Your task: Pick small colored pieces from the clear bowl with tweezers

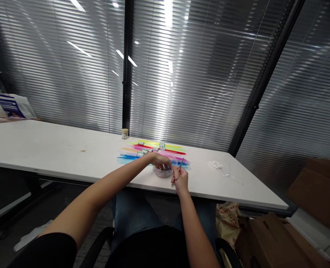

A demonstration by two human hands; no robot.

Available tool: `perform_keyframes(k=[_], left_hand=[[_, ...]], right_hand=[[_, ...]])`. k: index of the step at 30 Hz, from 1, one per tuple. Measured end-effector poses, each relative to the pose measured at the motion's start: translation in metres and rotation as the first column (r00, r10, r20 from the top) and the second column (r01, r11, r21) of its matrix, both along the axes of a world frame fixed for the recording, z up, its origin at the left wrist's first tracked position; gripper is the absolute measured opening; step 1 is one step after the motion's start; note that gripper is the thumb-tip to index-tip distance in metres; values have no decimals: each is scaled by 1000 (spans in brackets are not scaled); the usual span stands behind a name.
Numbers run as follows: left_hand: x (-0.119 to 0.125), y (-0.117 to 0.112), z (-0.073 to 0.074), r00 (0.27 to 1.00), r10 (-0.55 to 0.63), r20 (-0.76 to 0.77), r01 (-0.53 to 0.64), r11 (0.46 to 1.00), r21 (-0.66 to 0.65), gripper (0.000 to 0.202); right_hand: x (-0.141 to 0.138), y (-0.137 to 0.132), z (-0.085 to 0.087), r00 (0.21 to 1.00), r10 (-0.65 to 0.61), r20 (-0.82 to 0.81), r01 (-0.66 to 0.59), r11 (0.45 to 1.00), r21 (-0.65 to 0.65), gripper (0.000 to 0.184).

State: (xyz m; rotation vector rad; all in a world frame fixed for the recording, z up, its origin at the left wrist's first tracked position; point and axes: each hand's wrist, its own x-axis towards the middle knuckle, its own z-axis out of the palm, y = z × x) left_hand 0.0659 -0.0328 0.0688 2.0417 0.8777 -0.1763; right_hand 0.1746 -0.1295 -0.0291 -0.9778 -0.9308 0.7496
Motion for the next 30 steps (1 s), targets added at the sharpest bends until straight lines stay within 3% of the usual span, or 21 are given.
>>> perform_keyframes(k=[3, 19, 24, 30], left_hand=[[1, -1, -1, 1000, 26, -5, -26, 996, -87, 15], [-7, 11, -3, 997, -75, -24, 73, 993, -95, 20], [-8, 11, -4, 1000, 1, 22, 2, 987, -158, 27], [-6, 7, 0, 999, 34, 30, -26, 972, -235, 15]], right_hand=[[0, 0, 0, 1000, -8, 0, 8, 1000, 0, 34], [0, 5, -3, 1000, 0, 3, 0, 1000, -6, 33], [0, 5, -3, 1000, 7, 6, -7, 1000, -9, 32], [-1, 3, -1, 1000, 0, 19, 0, 1000, -9, 31]])
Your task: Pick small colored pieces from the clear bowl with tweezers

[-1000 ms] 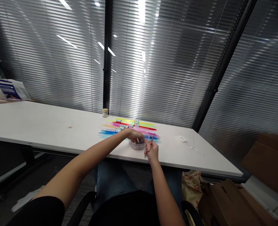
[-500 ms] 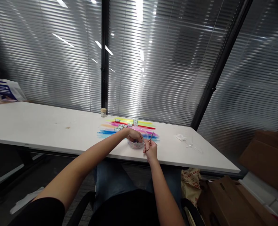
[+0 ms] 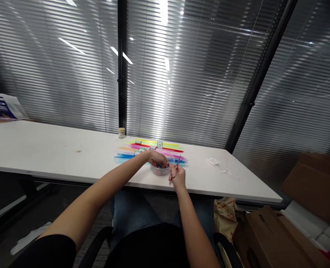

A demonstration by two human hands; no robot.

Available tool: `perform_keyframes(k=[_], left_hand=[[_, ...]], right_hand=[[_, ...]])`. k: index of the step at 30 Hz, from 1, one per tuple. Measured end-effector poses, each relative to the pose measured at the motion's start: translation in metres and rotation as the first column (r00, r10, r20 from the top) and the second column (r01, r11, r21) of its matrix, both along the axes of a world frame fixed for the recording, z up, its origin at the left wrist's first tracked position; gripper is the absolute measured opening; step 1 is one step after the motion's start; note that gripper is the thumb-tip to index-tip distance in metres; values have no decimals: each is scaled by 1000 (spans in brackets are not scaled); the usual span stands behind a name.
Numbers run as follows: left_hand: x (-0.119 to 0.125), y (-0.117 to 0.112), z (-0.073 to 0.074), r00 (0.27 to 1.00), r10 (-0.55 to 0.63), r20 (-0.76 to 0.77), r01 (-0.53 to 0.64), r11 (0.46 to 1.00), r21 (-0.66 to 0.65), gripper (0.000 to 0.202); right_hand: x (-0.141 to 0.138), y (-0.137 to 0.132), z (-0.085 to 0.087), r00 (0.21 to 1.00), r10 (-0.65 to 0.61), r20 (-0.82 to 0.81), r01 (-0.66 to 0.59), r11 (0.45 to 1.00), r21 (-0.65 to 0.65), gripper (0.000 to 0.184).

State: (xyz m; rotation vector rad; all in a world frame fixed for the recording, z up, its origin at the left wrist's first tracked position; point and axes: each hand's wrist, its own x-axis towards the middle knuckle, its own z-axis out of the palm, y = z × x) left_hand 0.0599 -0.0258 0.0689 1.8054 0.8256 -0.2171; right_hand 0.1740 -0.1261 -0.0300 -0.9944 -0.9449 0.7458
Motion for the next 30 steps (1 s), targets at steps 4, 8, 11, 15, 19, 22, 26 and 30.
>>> perform_keyframes(k=[4, 8, 11, 15, 19, 22, 26, 30], left_hand=[[1, 1, 1, 999, 36, -7, -36, 998, -52, 8], [0, 3, 2, 992, 127, 7, -124, 981, -151, 8], [0, 6, 1, 983, 182, 26, -173, 965, -199, 9], [-1, 13, -2, 971, 232, 56, -214, 951, -222, 11], [-4, 12, 0, 952, 281, 122, -242, 935, -261, 11], [-6, 7, 4, 935, 317, 159, -259, 916, -305, 11], [-7, 8, 4, 928, 339, 154, -268, 894, -359, 12], [-6, 14, 1, 909, 381, 168, -296, 875, -382, 14]], right_hand=[[0, -1, 1, 1000, -4, 0, 4, 1000, -5, 31], [-1, -2, 4, 1000, -4, -5, 3, 1000, -10, 32], [-2, -4, 6, 1000, -3, -14, 3, 1000, -9, 33], [-2, -5, 8, 1000, -1, -15, 1, 1000, -4, 34], [-1, -5, 6, 1000, 4, -5, -4, 1000, -17, 32], [-1, -4, 5, 1000, 10, -4, -10, 1000, -18, 32], [-1, -3, 5, 1000, 12, -5, -12, 1000, -5, 32], [-1, -4, 5, 1000, 2, -2, -2, 1000, 0, 34]])
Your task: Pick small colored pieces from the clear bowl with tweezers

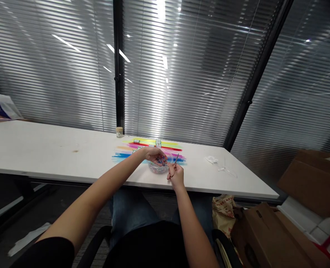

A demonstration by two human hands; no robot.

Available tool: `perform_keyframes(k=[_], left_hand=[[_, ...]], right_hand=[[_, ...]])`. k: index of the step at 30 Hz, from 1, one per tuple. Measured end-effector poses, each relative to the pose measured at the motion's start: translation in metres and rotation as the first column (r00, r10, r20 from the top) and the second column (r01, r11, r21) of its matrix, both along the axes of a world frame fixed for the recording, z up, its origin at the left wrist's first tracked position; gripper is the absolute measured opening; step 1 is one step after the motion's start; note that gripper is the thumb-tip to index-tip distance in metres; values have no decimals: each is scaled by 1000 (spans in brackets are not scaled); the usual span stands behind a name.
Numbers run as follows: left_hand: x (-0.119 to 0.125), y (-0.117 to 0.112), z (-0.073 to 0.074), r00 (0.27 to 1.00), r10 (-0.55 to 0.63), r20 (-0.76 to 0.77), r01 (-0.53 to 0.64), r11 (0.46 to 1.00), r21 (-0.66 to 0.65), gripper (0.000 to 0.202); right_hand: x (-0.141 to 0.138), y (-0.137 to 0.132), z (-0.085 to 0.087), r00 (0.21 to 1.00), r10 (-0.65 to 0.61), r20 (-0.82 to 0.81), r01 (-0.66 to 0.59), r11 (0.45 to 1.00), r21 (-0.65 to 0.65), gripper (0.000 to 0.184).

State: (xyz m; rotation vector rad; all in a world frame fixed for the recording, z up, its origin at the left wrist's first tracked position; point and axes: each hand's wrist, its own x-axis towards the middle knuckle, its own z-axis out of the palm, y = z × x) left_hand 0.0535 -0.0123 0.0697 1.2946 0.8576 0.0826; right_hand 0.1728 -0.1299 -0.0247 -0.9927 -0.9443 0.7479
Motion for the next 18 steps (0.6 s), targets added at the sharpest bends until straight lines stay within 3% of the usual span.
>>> perform_keyframes(k=[8, 18], left_hand=[[-1, -4, 3, 1000, -4, 14, 4, 1000, -2, 15], [-3, -8, 6, 997, -73, 0, 72, 994, 81, 34]], right_hand=[[0, -1, 2, 1000, -2, 0, 2, 1000, -5, 34], [0, 0, 1, 1000, 15, -13, -15, 1000, -6, 35]])
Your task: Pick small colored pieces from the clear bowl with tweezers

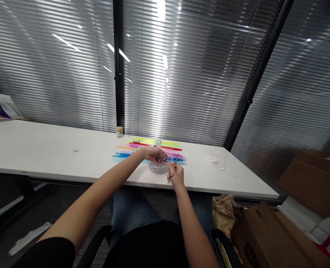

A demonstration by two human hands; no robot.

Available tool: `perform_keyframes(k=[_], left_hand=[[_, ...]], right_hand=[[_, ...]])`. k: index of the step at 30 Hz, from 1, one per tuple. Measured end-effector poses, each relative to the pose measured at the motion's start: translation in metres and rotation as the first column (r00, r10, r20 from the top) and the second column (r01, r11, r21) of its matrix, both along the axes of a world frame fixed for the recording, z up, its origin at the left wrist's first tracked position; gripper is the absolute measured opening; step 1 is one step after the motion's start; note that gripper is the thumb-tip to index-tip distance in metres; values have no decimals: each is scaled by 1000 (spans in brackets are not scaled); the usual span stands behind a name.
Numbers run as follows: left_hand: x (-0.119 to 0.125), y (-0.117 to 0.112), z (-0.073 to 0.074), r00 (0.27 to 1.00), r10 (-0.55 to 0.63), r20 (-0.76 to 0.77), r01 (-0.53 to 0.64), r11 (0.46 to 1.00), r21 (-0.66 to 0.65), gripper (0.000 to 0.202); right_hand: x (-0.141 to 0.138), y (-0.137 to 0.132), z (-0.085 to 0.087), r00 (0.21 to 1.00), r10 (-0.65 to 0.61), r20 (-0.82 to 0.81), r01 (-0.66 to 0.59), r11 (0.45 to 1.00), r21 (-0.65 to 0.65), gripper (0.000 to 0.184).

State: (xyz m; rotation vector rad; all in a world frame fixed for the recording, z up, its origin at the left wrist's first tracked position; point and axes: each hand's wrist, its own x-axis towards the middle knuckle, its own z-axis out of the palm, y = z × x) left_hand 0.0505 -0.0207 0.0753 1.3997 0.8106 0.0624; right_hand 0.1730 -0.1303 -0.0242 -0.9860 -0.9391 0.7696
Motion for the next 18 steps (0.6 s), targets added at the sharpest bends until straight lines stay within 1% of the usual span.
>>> perform_keyframes(k=[4, 9, 12, 18], left_hand=[[-1, 3, -4, 1000, -15, 20, 14, 999, 36, 37], [-3, 7, -7, 999, -17, 41, 15, 999, 44, 33], [-3, 5, -6, 999, -15, 44, 13, 999, 39, 30], [-2, -7, 2, 997, 48, 57, -50, 999, 22, 26]], right_hand=[[0, 1, -1, 1000, 4, -10, -4, 1000, 8, 35], [0, 0, -1, 1000, 6, -1, -6, 1000, 10, 34], [0, 0, 0, 1000, 7, -4, -7, 1000, 11, 34], [0, 0, -1, 1000, 5, -1, -5, 1000, 17, 33]])
